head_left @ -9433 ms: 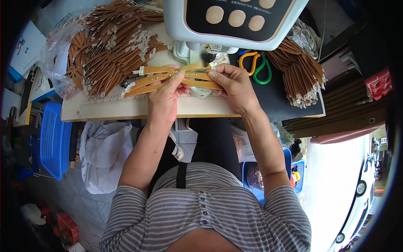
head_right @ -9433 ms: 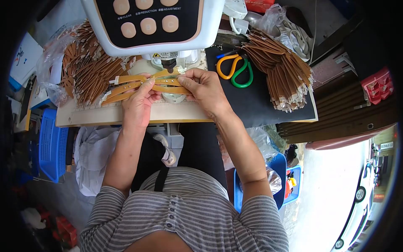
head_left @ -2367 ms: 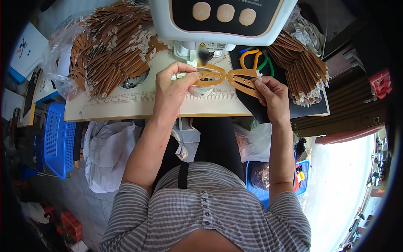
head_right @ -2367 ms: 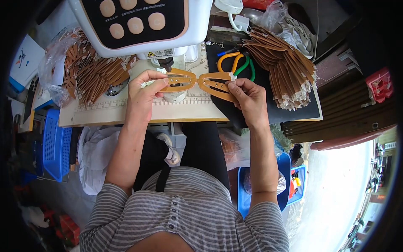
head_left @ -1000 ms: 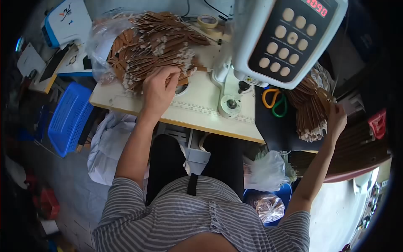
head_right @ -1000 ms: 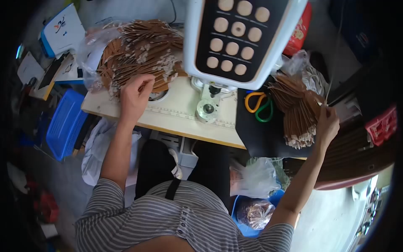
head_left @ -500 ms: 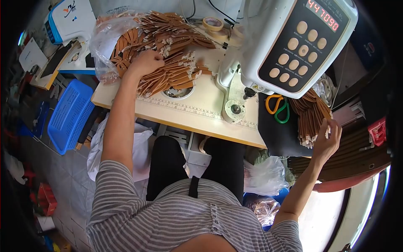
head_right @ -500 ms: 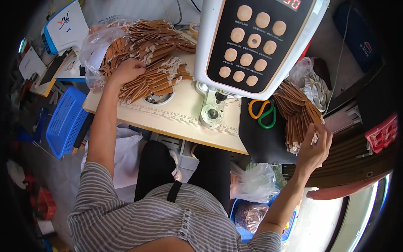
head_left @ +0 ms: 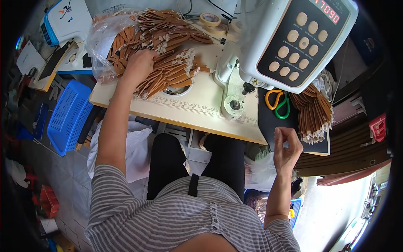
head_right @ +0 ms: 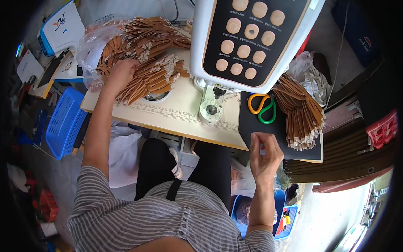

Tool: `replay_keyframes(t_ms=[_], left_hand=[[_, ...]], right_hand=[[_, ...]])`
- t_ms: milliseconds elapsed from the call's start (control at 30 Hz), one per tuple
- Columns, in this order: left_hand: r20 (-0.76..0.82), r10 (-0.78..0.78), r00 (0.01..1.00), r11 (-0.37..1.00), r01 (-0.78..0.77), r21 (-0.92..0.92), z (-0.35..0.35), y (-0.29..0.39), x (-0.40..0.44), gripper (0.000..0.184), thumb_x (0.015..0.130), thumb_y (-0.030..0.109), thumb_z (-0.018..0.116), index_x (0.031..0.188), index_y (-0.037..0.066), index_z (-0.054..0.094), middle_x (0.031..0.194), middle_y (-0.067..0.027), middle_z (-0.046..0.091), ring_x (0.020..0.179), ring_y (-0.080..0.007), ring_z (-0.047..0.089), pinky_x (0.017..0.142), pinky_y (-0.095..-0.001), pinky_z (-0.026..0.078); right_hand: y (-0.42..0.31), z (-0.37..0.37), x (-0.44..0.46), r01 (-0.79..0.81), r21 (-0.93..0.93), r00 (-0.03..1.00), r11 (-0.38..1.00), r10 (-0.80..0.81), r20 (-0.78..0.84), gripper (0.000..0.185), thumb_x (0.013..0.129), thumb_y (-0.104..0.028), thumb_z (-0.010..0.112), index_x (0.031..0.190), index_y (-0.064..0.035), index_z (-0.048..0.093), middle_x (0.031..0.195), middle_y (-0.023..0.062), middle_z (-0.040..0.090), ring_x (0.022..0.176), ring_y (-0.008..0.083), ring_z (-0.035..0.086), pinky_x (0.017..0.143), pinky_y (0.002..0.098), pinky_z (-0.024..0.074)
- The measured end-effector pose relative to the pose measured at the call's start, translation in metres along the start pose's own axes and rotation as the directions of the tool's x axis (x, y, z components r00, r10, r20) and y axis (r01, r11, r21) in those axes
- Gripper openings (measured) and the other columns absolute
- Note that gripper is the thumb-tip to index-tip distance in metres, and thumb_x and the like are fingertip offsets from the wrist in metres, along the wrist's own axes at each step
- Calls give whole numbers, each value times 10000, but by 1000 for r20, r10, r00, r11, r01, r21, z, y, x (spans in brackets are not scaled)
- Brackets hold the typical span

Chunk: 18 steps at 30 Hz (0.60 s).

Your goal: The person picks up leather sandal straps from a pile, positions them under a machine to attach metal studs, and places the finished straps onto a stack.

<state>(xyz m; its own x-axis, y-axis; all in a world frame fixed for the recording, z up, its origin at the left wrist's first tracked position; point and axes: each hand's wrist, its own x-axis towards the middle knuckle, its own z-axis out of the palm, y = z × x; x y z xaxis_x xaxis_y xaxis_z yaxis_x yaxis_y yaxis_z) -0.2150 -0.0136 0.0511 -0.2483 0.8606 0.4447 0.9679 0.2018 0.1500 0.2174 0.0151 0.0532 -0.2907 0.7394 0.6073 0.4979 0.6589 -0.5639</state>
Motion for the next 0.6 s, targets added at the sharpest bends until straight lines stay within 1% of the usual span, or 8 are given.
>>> replay_keyframes(t_ms=[33,67,133,233,300,367,500,600], left_hand=[[-76,54,996,998,-50,48,0,2,-4,315,702,-70,544,999,6,617,885,-151,607,866,-332,578,772,-406,453],[-222,100,970,993,-81,90,-3,3,-8,324,695,-79,548,999,11,617,879,-139,597,852,-322,574,763,-399,457],[-490,200,848,975,-124,184,-14,9,-18,344,682,-96,555,1000,20,618,867,-114,578,825,-304,565,743,-386,465],[-590,232,773,972,-167,163,-27,37,-35,323,683,-80,572,984,25,624,878,-92,562,831,-268,548,746,-364,466],[-434,256,864,967,-234,105,-4,35,-45,325,698,-58,569,1005,33,627,927,-87,567,881,-253,543,768,-356,460],[-316,255,914,966,-254,46,2,39,-53,336,699,-66,554,1003,47,639,976,-102,582,919,-269,551,781,-365,453],[-267,70,961,972,-125,-197,-5,45,-60,278,731,7,577,995,62,643,965,-91,588,894,-268,546,830,-381,400],[-287,93,954,974,-146,-170,-8,35,-60,263,741,7,571,984,70,650,944,-87,599,891,-250,551,827,-369,388]], right_hand=[[-2,3,-2,-20,32,1000,999,19,21,25,794,2,618,789,7,594,704,77,592,576,133,519,524,239,407],[-4,6,-5,-38,74,998,997,34,50,26,793,2,619,787,10,595,703,78,592,577,128,520,526,233,409],[-7,13,-11,-78,153,992,985,62,110,28,791,3,621,782,14,597,700,79,592,578,118,524,531,222,412],[-17,36,-18,-276,345,934,897,165,317,53,794,-17,630,778,24,600,642,73,591,542,105,544,516,216,430],[-24,55,-15,-192,359,934,914,58,352,73,801,-40,635,786,24,602,629,68,598,529,94,545,501,227,434],[-32,64,-10,-215,388,908,896,38,417,94,810,-65,636,813,23,604,643,72,607,534,85,546,505,227,440],[-33,74,-14,-284,431,858,856,26,513,116,821,-81,633,838,30,601,644,67,605,544,81,548,512,222,444],[-35,77,-12,-353,454,819,818,36,572,132,830,-91,629,841,37,599,653,58,607,561,78,551,528,216,447]])
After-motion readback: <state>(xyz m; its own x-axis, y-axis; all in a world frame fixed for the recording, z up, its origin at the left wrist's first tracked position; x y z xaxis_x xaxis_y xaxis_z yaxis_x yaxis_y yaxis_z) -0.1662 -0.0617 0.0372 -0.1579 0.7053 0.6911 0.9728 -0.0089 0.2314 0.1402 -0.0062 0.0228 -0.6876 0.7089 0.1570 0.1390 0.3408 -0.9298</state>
